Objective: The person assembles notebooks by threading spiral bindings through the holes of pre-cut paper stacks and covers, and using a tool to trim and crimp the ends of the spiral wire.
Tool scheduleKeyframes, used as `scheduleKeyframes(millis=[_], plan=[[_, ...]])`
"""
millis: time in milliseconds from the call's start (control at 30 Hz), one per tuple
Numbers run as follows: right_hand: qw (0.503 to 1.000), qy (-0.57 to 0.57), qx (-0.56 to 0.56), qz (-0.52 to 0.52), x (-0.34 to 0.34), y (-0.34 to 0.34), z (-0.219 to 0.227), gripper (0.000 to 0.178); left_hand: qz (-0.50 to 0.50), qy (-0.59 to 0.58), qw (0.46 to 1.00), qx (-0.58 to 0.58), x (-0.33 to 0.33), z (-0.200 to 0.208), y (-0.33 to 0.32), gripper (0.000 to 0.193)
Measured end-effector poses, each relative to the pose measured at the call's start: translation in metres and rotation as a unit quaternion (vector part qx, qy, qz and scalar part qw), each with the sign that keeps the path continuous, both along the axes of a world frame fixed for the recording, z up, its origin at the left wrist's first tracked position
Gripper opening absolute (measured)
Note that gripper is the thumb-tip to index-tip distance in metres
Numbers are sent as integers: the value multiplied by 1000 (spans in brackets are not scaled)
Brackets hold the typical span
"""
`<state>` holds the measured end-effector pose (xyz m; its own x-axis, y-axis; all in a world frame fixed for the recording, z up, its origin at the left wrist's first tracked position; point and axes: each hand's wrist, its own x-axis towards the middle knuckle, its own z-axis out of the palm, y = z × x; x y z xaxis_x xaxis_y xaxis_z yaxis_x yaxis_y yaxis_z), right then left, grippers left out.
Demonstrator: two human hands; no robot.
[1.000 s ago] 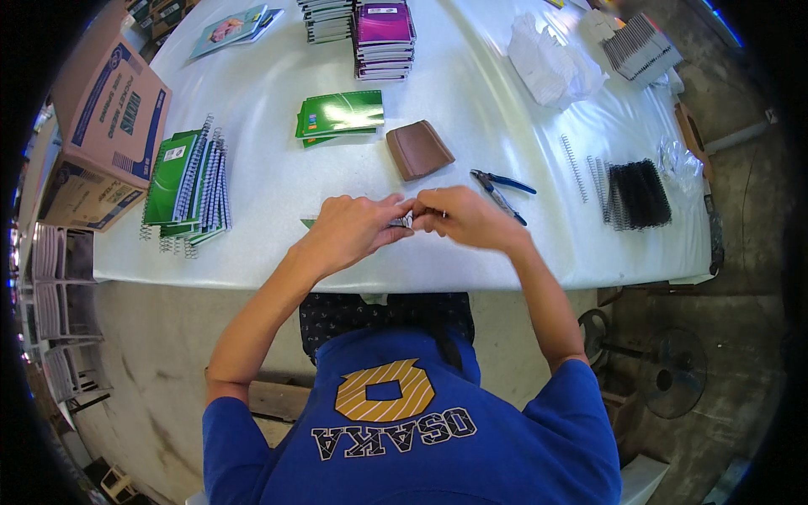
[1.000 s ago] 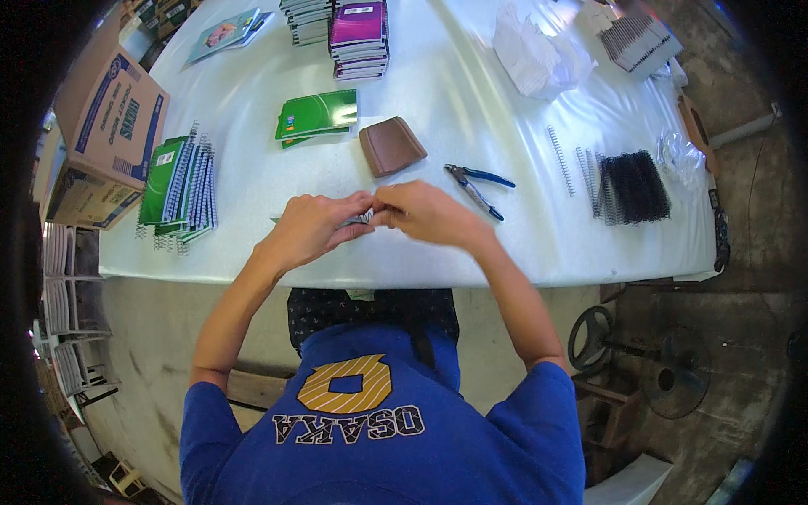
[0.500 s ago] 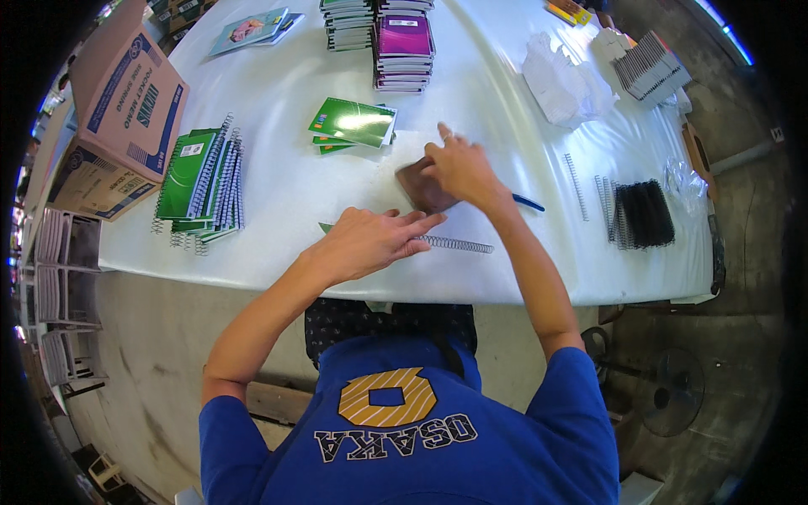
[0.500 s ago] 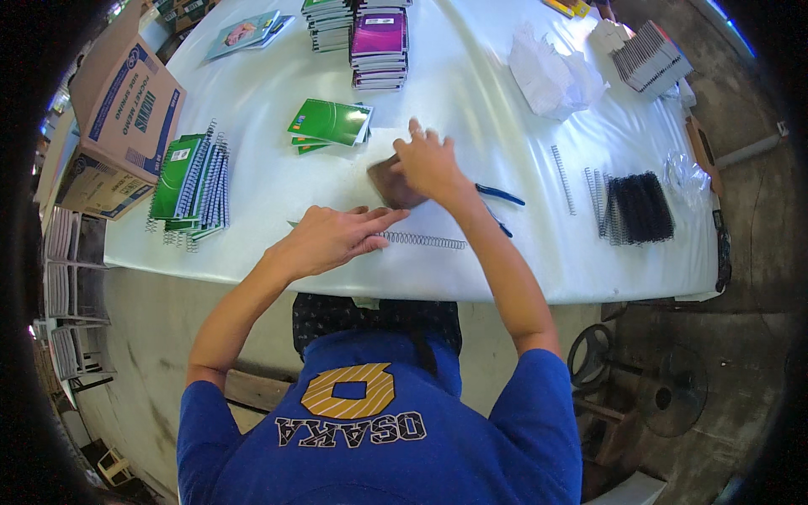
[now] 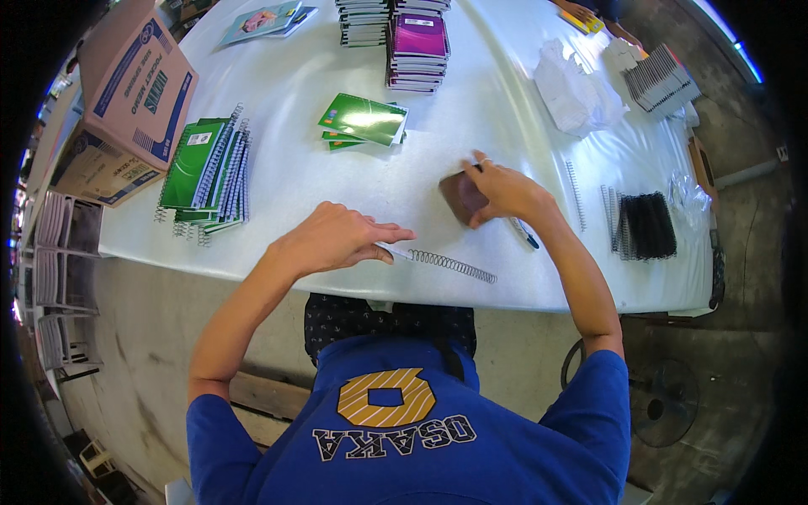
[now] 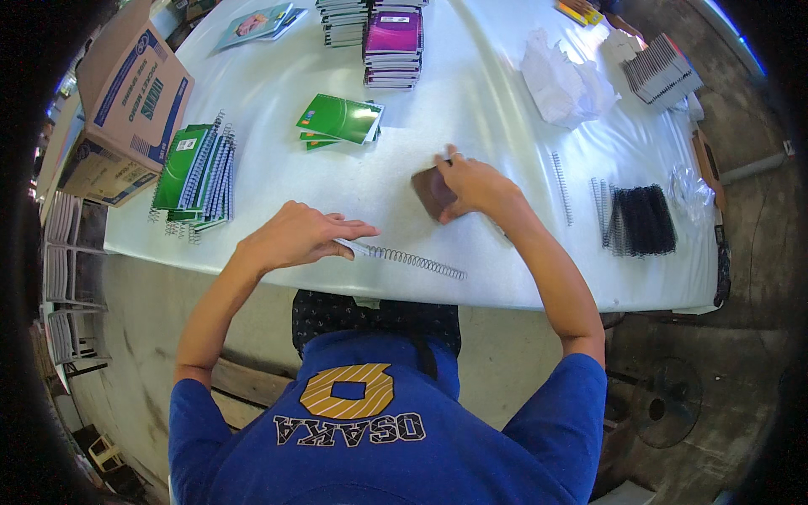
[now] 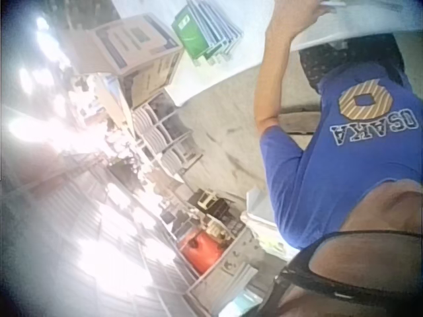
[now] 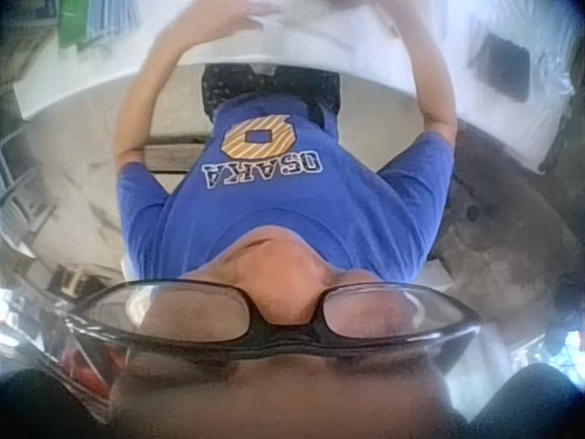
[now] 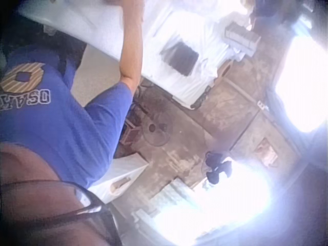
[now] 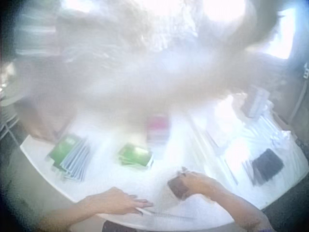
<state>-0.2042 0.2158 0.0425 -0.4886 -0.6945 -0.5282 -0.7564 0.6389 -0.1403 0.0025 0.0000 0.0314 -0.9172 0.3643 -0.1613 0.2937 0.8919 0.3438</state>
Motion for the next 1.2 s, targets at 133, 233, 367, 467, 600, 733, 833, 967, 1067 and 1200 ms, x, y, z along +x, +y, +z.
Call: scheduleKeyframes(millis=[133, 233, 367, 467, 600, 733, 833, 967, 1067, 1200], plan=[[994, 74, -32, 79, -8, 30, -16, 104, 12, 36, 999, -1, -5, 5, 0, 47], [960, 100, -185, 183, -16, 41, -37, 105, 20, -68, 996, -58, -13, 6, 5, 62], [964, -153, -216, 38, 3, 17, 3, 77, 112, 52, 990, -73, -2, 1, 4, 87], [901, -338, -262, 69, 20, -4, -11, 63, 130, 102, 984, -62, -2, -9, 3, 97], [854, -390, -326, 108, 13, -4, -16, 57, 161, 6, 985, -60, -8, 2, 5, 99], [865, -355, -345, 82, 13, -6, -21, 56, 159, 14, 986, -45, -15, 0, -1, 96], [856, -376, -354, 30, 6, -4, -17, 56, 148, 74, 986, -25, -20, -8, -5, 92], [897, -359, -253, 41, 5, -12, -12, 62, 150, 94, 983, -43, -27, -11, -3, 83], [715, -546, -429, 78, -6, -9, -21, 61, 169, 27, 983, -64, -31, -3, 0, 81], [922, -279, -260, 59, -10, -24, -19, 64, 186, 41, 980, -63, -35, 0, -5, 83]])
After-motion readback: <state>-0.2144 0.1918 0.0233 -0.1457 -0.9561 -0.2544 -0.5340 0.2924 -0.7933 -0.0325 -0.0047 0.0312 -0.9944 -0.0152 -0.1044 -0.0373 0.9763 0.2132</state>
